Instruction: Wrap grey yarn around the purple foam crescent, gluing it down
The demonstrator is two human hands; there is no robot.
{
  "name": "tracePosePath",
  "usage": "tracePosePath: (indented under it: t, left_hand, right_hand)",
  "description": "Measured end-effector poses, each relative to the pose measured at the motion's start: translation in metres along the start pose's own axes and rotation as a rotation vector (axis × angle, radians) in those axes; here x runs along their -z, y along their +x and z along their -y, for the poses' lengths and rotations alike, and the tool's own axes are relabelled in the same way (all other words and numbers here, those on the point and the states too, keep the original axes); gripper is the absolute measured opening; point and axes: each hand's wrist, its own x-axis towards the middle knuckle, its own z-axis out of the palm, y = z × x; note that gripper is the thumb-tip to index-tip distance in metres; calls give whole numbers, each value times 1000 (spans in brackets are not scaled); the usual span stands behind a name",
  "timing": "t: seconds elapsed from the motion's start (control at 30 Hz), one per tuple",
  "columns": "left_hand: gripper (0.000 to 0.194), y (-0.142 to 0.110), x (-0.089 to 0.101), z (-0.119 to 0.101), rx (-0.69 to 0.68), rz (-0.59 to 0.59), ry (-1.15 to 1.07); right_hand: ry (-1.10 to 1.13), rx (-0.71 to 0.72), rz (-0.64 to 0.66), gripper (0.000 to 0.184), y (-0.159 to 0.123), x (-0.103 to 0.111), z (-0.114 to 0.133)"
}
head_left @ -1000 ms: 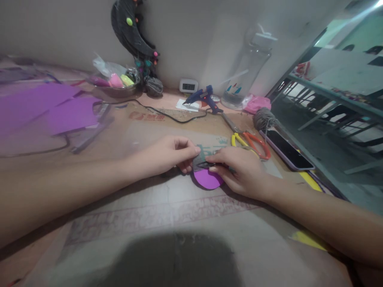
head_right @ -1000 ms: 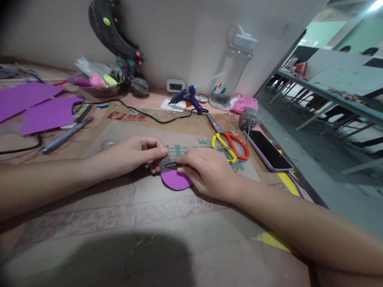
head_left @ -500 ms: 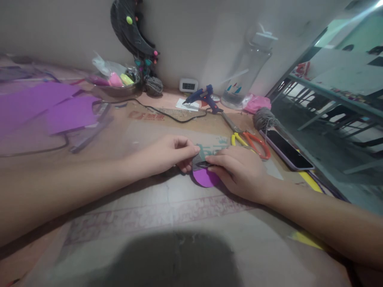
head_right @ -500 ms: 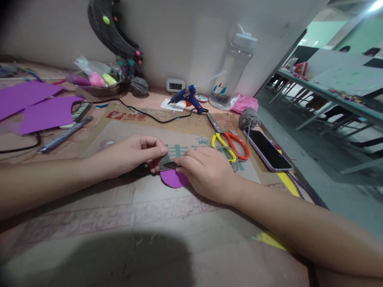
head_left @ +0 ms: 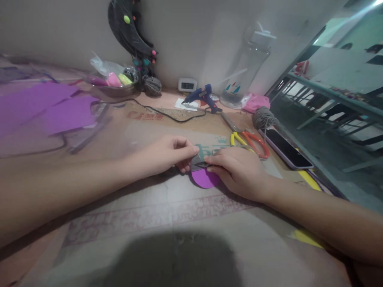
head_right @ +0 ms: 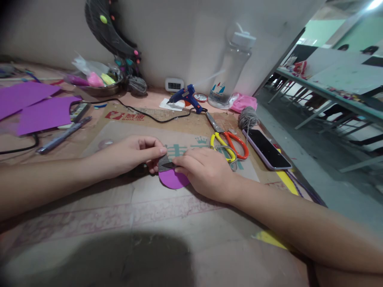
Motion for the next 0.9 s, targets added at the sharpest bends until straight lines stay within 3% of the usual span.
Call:
tracePosePath:
  t: [0.9]
  left_hand:
    - [29,0,-1,-1,-31,-9,-30]
  right_hand:
    - [76,-101,46,20,-3,1,1]
